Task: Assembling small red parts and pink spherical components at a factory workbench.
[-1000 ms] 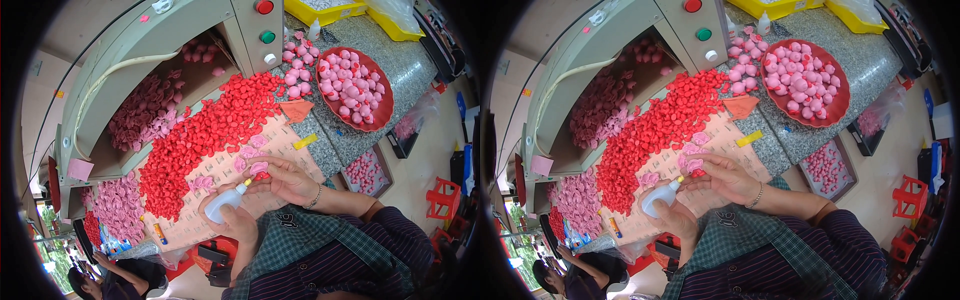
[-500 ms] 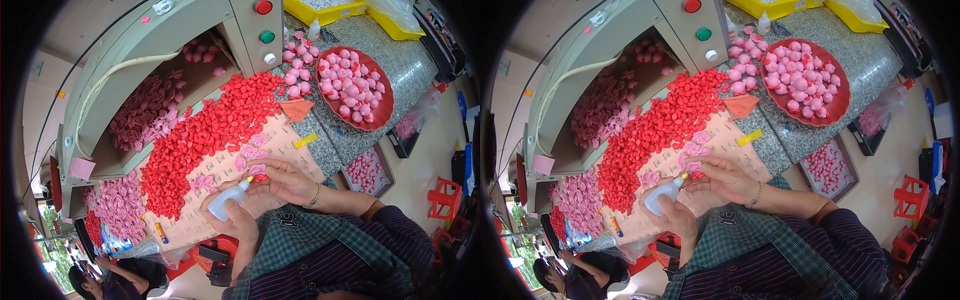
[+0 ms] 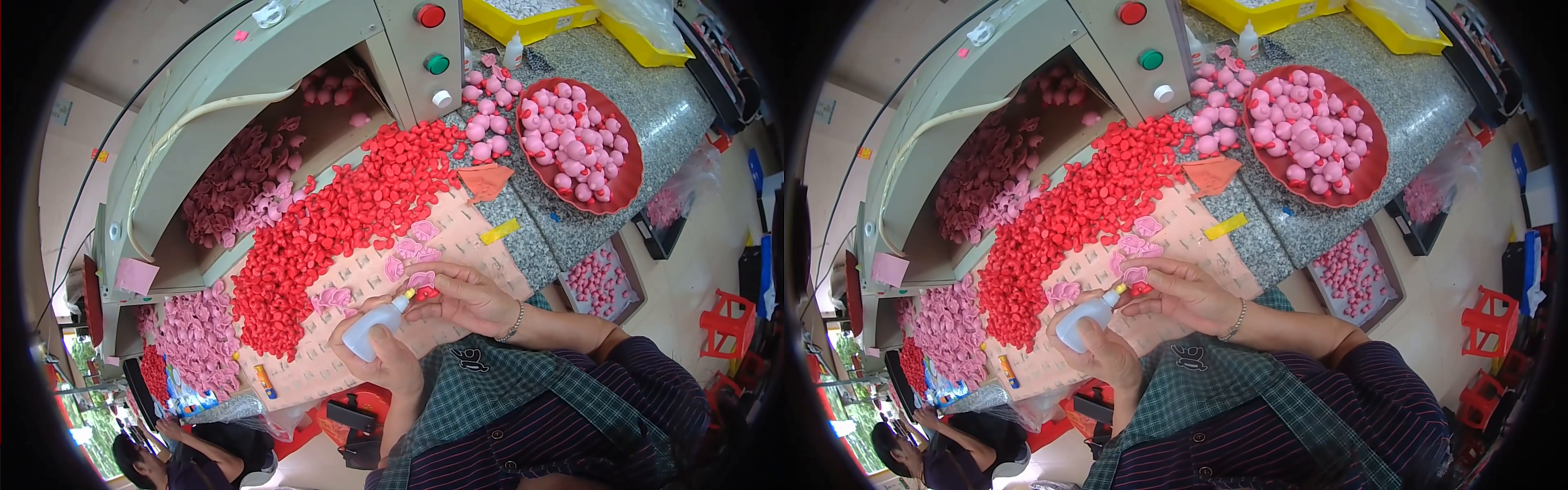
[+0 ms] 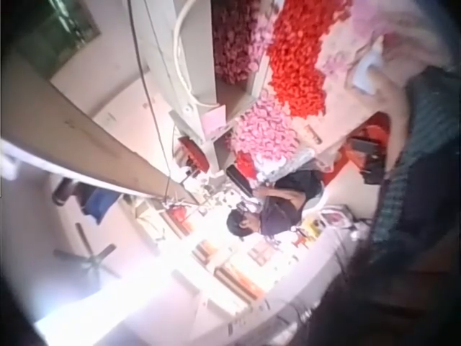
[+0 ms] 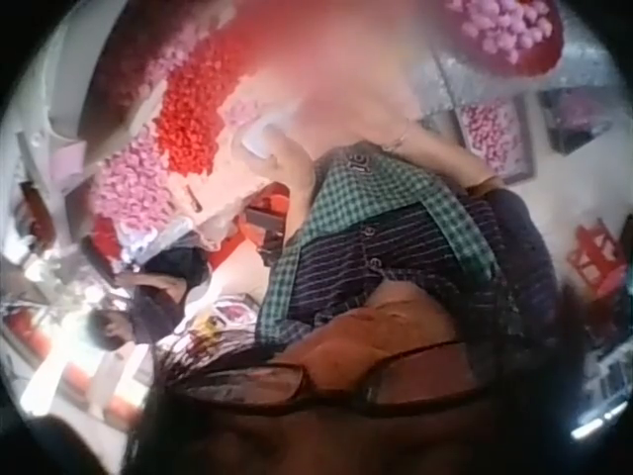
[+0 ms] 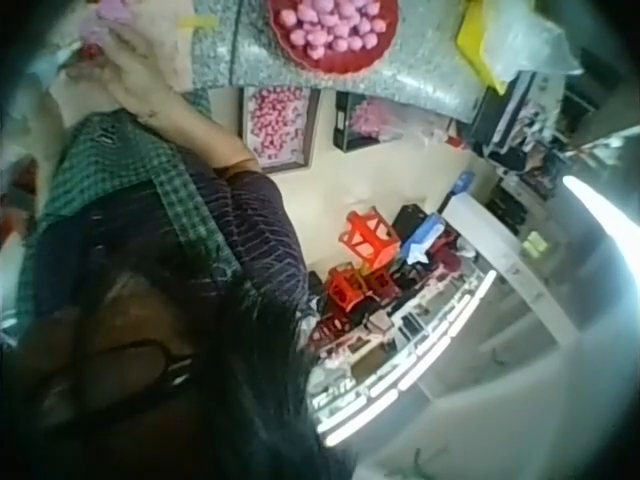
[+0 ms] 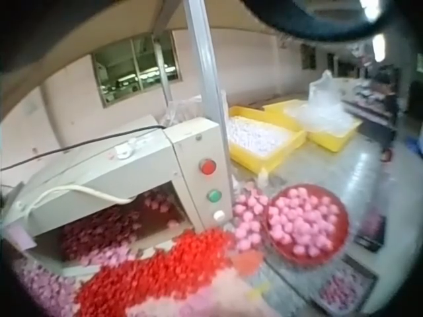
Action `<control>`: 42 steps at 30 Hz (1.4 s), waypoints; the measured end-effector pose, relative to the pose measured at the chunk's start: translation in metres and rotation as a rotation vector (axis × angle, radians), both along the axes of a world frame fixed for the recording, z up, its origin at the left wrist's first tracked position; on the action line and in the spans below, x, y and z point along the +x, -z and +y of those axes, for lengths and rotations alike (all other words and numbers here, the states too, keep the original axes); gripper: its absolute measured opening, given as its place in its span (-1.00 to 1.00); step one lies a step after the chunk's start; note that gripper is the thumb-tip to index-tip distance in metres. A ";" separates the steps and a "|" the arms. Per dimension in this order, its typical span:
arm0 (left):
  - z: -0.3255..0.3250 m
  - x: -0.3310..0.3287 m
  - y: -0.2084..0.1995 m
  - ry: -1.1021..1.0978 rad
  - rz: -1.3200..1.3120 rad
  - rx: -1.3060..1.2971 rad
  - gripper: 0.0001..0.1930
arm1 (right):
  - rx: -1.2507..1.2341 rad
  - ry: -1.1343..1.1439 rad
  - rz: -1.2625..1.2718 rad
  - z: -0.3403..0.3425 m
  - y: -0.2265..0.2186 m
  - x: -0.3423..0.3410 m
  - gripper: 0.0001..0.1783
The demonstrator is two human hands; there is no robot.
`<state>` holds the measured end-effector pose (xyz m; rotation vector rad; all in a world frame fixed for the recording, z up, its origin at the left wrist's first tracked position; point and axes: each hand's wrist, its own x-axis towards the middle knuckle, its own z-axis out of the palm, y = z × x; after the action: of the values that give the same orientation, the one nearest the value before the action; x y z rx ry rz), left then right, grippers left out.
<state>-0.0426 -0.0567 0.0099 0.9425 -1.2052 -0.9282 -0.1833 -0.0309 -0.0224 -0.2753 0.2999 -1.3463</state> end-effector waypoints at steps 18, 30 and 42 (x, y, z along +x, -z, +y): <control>0.001 0.001 -0.001 0.014 -0.002 0.014 -0.72 | 0.004 0.002 -0.016 0.001 0.000 0.002 -0.49; -0.001 0.001 -0.001 0.017 -0.018 0.015 -0.74 | -0.003 0.020 0.010 0.000 0.002 0.003 -0.51; -0.001 0.003 -0.001 0.024 -0.040 0.002 -0.72 | -0.003 0.011 0.011 0.001 0.002 0.002 -0.51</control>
<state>-0.0399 -0.0577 0.0112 0.9545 -1.2523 -0.9337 -0.1811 -0.0302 -0.0243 -0.2839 0.3093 -1.3567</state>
